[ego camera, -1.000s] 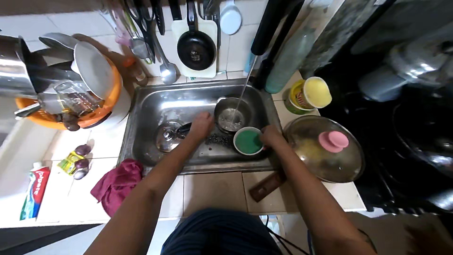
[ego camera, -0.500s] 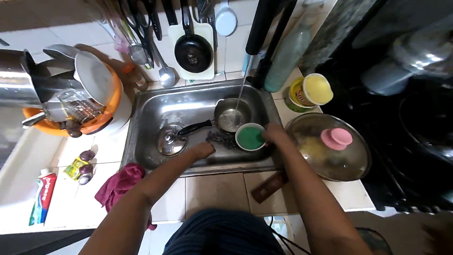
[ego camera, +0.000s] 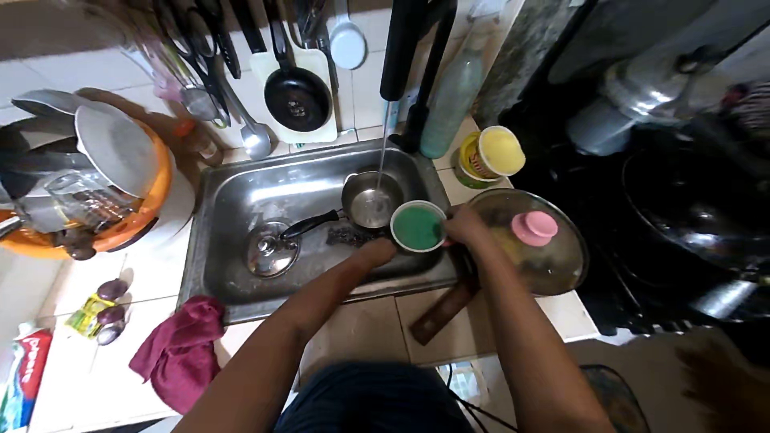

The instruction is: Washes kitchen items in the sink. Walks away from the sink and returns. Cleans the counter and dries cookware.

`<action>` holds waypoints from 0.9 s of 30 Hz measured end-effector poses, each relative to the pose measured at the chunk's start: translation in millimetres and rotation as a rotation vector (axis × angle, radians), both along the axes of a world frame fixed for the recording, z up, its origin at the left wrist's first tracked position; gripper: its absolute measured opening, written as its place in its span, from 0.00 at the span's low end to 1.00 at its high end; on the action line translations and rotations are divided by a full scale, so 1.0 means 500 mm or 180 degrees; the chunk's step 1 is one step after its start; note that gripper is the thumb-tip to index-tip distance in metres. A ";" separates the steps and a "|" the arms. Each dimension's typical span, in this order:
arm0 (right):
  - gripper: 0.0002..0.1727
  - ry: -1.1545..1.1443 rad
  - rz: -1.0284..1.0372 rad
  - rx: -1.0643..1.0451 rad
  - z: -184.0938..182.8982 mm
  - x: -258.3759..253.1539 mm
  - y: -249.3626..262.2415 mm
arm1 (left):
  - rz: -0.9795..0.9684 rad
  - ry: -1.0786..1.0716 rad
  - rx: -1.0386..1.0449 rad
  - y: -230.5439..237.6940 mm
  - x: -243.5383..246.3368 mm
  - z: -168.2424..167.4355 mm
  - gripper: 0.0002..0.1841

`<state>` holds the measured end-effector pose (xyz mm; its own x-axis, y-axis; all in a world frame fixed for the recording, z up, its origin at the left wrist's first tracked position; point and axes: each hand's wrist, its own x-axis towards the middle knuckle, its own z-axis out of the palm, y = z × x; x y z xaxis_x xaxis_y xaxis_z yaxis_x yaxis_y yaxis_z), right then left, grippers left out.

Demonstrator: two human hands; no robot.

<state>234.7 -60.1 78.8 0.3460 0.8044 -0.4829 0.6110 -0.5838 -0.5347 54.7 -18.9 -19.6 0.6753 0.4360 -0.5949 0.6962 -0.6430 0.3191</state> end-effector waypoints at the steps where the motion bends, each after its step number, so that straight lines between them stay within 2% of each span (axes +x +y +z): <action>1: 0.14 0.0000 -0.0005 0.0006 -0.004 0.001 -0.002 | -0.0099 -0.0001 -0.0007 0.001 -0.005 0.000 0.18; 13: 0.19 0.0010 0.0746 -0.0726 0.004 -0.123 -0.006 | -0.0848 0.0060 -0.0163 -0.002 -0.235 -0.014 0.15; 18: 0.24 0.0095 0.0957 -0.0708 -0.020 -0.174 -0.031 | -0.0812 0.0166 -0.0147 0.000 -0.273 -0.015 0.13; 22: 0.23 0.0038 0.0967 -0.0259 0.020 -0.179 -0.101 | -0.0929 0.0279 -0.0107 0.002 -0.259 -0.013 0.12; 27: 0.25 0.0284 0.0967 0.0705 0.107 -0.076 -0.290 | -0.1054 0.0677 0.0035 -0.002 -0.229 0.013 0.15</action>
<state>196.8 -205.3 132.4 0.0404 0.9520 -0.3034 0.6836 -0.2478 -0.6865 -59.7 -19.8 -13.0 0.6427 0.2223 -0.7331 0.5004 -0.8465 0.1820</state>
